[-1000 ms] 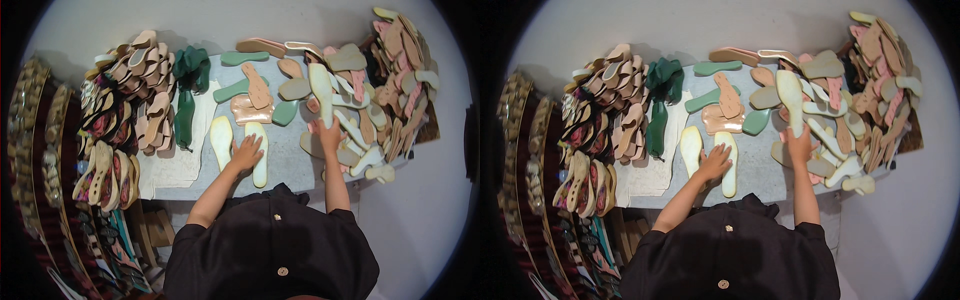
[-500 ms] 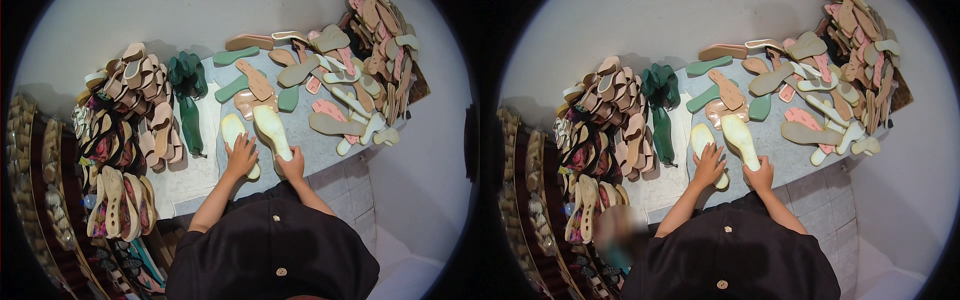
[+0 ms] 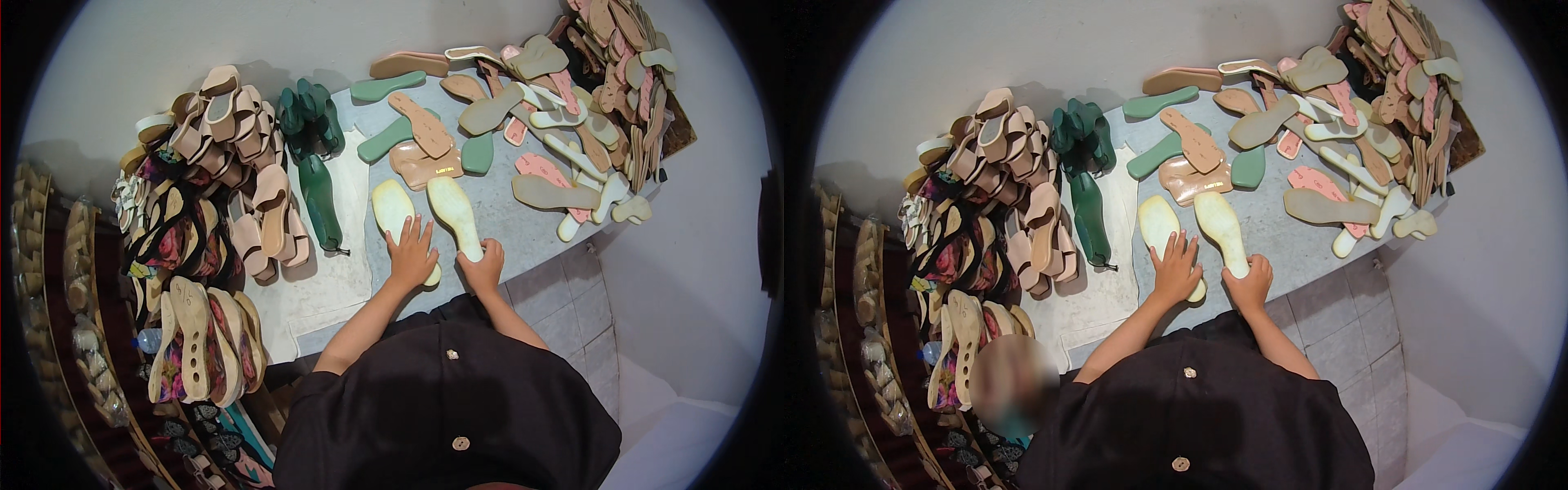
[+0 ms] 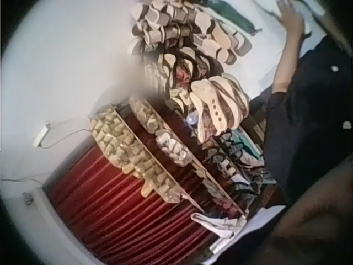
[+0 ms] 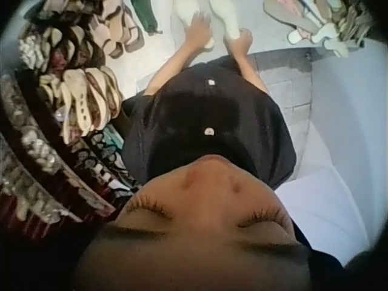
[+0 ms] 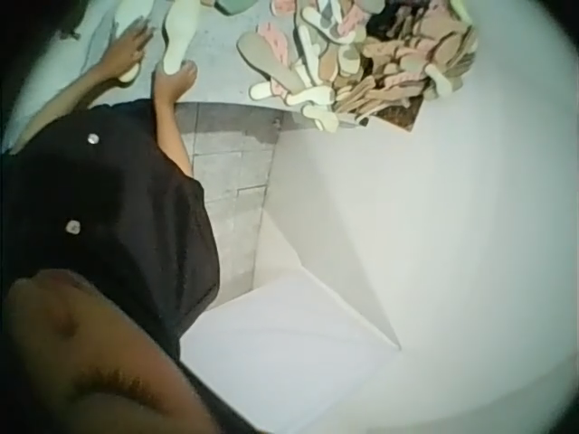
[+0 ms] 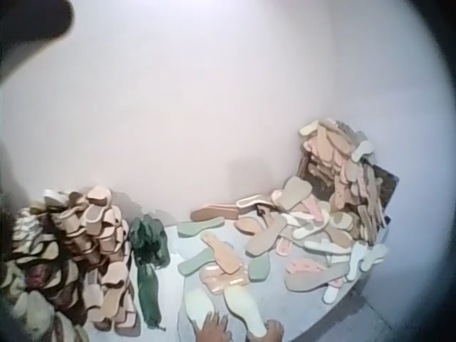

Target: The person is sorting and matching shoe insoles and green lasting forms on a workbench.

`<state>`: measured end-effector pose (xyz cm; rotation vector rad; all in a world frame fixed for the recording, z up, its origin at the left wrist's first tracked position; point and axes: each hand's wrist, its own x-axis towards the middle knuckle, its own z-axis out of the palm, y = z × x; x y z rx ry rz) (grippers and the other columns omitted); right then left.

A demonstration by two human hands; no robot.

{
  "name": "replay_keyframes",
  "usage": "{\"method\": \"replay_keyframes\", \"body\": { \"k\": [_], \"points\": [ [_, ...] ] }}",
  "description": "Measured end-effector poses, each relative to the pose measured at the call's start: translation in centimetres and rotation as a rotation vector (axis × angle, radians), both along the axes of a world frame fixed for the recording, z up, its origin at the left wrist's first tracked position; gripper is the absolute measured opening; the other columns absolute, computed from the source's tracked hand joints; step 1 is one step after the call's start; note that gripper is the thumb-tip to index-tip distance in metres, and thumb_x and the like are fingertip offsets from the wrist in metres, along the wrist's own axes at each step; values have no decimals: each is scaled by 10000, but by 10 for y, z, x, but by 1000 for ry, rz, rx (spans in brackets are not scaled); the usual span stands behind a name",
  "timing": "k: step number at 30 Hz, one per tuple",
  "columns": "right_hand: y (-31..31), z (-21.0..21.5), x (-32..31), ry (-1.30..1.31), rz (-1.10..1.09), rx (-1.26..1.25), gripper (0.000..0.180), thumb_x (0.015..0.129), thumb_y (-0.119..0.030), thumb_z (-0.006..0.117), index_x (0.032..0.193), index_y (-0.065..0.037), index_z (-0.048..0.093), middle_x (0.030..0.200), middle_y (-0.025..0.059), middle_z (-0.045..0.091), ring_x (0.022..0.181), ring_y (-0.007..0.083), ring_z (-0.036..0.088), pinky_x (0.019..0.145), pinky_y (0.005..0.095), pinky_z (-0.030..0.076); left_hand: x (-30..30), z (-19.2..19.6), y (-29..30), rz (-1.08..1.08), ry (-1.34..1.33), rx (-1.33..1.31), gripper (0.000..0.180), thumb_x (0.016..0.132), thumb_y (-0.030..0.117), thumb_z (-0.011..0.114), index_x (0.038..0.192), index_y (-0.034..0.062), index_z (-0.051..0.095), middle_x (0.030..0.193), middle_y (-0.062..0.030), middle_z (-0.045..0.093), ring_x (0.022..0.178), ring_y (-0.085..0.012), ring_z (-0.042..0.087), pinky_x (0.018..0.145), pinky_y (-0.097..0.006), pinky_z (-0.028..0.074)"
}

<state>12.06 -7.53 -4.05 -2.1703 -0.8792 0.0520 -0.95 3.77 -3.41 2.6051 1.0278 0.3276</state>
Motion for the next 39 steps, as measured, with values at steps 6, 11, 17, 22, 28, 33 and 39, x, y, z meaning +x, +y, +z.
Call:
{"method": "replay_keyframes", "body": {
  "k": [6, 11, 17, 22, 28, 33, 39],
  "points": [
    [1, -7, 3, 44, -23, -103, 499, 608, -258, 713, 975, -17, 475, 992, 160, 484, 1000, 336, 436, 879, 445, 339, -31, 25, 20, -30, -297, -200, 614, 677, 117, 522, 1285, 189, 473, 1441, -101, 300, 1355, -299, 211, 986, -646, 63],
    [5, 16, -16, -117, -95, -236, 723, 616, -303, 708, 1217, -58, 389, 1244, 187, 376, 1207, 355, 311, 980, 551, 229, -48, 54, 30, -362, 86, -140, 715, 590, 80, 603, 1278, 232, 476, 1449, -85, 281, 1353, -288, 219, 993, -643, 104],
    [8, 20, -17, 13, 5, -353, 872, 597, -337, 722, 1321, -102, 297, 1335, 184, 296, 1281, 352, 236, 987, 622, 168, -26, 44, 34, -795, 200, -68, 709, 580, 47, 679, 1239, 228, 489, 1265, 2, 490, 1230, -190, 418, 1001, -617, 213],
    [0, 24, -13, 155, 69, -502, 915, 590, -326, 720, 1354, -105, 268, 1327, 146, 352, 1266, 305, 306, 981, 646, 181, -15, 34, 42, -877, 245, -1, 572, 604, 68, 703, 1136, 210, 547, 1071, 45, 581, 1090, -139, 519, 996, -589, 251],
    [-4, 15, -13, 172, 39, -475, 795, 659, -263, 659, 1345, -91, 295, 1284, 120, 434, 1246, 290, 349, 993, 658, 152, -6, 35, 47, -969, 335, 46, 540, 596, 75, 719, 1099, 191, 560, 1043, 45, 592, 1051, -147, 546, 997, -544, 286],
    [-4, 10, -13, 194, 25, -440, 729, 693, -229, 622, 1338, -86, 312, 1285, 112, 440, 1248, 282, 349, 995, 667, 125, -13, 27, 50, -988, 173, 9, 390, 684, 92, 653, 1055, 181, 572, 987, 22, 610, 994, -158, 579, 982, -523, 311],
    [-5, 8, -17, 141, -5, -439, 734, 693, -260, 654, 1328, -90, 328, 1278, 99, 447, 1245, 273, 350, 989, 681, 106, -10, 24, 46, -969, 133, 100, 389, 708, 94, 633, 1078, 172, 539, 934, 2, 601, 986, -179, 578, 983, -527, 309]
  ]
}}
